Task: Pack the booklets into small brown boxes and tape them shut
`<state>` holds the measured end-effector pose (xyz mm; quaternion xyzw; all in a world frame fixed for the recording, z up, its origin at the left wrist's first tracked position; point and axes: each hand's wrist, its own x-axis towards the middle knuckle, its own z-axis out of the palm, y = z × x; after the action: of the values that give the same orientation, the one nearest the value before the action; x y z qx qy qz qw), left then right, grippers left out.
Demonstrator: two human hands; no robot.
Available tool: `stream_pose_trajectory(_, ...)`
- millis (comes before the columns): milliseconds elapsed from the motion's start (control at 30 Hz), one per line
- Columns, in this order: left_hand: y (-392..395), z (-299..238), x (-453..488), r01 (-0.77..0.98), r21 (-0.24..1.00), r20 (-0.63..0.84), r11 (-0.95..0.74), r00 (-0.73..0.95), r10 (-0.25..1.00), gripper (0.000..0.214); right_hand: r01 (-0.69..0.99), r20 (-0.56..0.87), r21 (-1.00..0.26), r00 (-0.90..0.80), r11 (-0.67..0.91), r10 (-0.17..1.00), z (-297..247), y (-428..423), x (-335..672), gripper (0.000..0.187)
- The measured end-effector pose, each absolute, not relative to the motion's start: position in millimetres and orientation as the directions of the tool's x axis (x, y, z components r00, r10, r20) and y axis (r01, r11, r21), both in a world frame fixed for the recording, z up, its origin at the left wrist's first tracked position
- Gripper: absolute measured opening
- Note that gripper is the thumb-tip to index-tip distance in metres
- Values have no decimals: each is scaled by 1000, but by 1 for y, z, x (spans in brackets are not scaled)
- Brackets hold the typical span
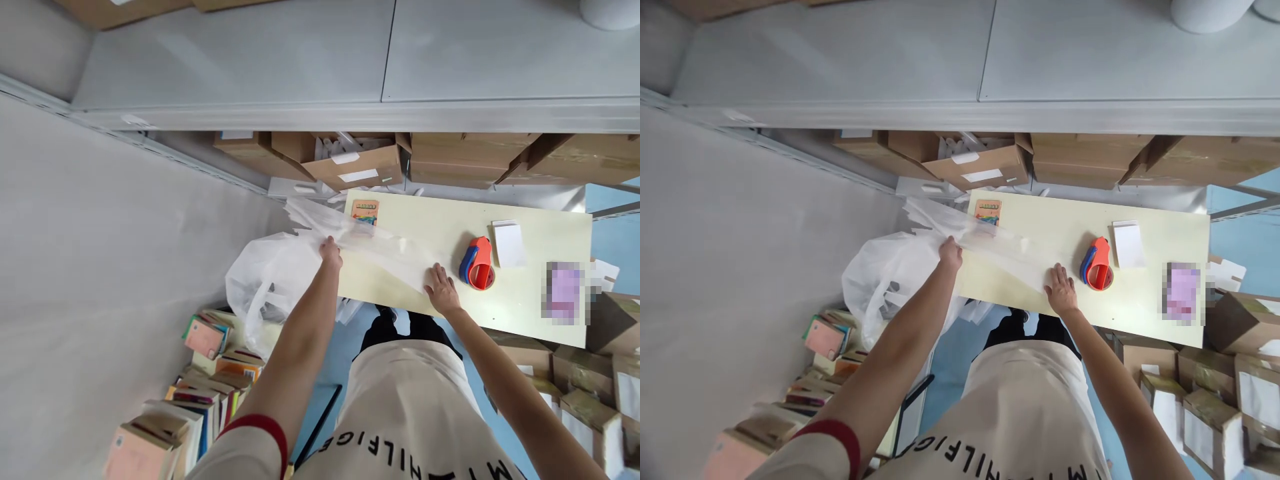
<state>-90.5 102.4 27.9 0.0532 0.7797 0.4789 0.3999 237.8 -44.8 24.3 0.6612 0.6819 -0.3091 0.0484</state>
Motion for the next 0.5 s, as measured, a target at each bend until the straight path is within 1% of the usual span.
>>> stream_pose_trajectory(100, 93, 34, -94, -339, 798, -585, 498, -634, 506, 20, 930, -492, -359, -116, -79, 863, 27, -42, 238, 54)
stream_pose_trajectory(167, 84, 39, -96, -412, 777, -628, 475, -556, 545, 27, 928, -502, -359, -101, -101, 859, 28, -41, 239, 55)
stream_pose_trajectory(233, 77, 43, -100, -448, 751, -660, 485, -490, 570, 30, 924, -503, -364, -90, -116, 860, 28, -40, 239, 55)
stream_pose_trajectory(300, 74, 44, -103, -404, 758, -652, 512, -484, 584, 26, 920, -493, -374, -93, -114, 865, 27, -40, 240, 55)
stream_pose_trajectory(367, 74, 43, -104, -328, 788, -613, 521, -503, 610, 21, 920, -488, -379, -104, -103, 866, 27, -39, 242, 55)
stream_pose_trajectory(500, 79, 39, -108, -234, 817, -556, 526, -558, 616, 21, 929, -499, -360, -116, -83, 859, 25, -37, 243, 54)
